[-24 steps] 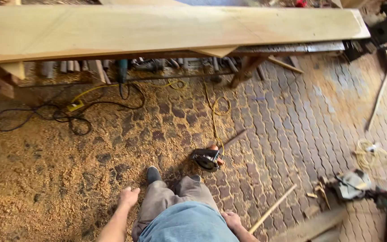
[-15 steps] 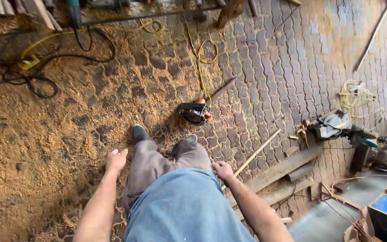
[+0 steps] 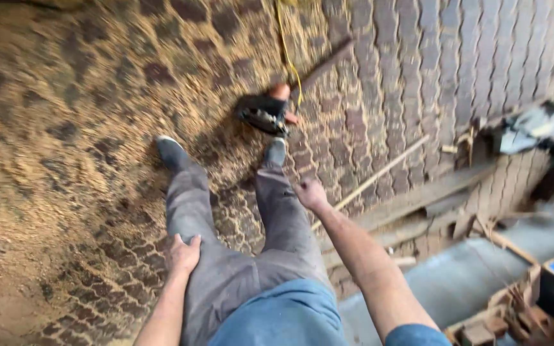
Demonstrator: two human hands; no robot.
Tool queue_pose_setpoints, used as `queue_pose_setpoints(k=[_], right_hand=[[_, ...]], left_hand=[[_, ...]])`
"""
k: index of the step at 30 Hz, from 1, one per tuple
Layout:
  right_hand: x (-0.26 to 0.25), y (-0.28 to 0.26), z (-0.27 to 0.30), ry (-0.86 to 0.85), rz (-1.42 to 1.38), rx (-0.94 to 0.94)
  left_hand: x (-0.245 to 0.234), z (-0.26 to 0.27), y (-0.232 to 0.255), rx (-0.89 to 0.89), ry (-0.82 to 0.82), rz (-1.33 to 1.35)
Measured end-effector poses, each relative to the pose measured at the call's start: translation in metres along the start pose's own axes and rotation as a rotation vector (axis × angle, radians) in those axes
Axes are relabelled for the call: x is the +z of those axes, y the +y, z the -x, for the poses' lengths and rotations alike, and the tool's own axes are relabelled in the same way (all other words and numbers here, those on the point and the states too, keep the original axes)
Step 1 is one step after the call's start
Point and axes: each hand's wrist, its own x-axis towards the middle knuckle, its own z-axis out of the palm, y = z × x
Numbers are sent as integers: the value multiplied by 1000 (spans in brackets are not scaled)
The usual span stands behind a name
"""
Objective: The recorder uses a circular saw to cut a piece of wood.
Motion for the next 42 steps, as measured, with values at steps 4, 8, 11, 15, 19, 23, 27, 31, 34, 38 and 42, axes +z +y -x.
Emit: queue_pose_setpoints(k=[4,8,11,15,19,23,27,31,34,38,42], right_hand=[[2,-12,-68,-119,-31,146],[26,-13,-138,-12,22,104],[41,-25,-189,93,52,48],[61,-23,-249,46,218,16],[64,-30,-271,-54,14,294],[69,-11,-295,-179,125,305],[64,-7,-305,-295,264,322],[45,-32,-289,-45,143,-54],[28,-69,-276,-245,128,54],[61,-42,-275,-219,-43,4],[60,-125,-243,-285,-358,217]], left_hand=[[-1,16,56,-121,-21,-103],[19,-1,53,-120,84,-151],[21,-12,44,-57,171,-162],[20,-18,30,-27,194,-128],[22,-18,17,-43,184,-127],[22,-23,11,-7,215,-144],[19,-23,9,18,224,-138],[16,-26,9,26,237,-104],[19,-24,6,14,239,-59],[20,-33,6,44,281,-60],[11,-41,9,26,240,-91]])
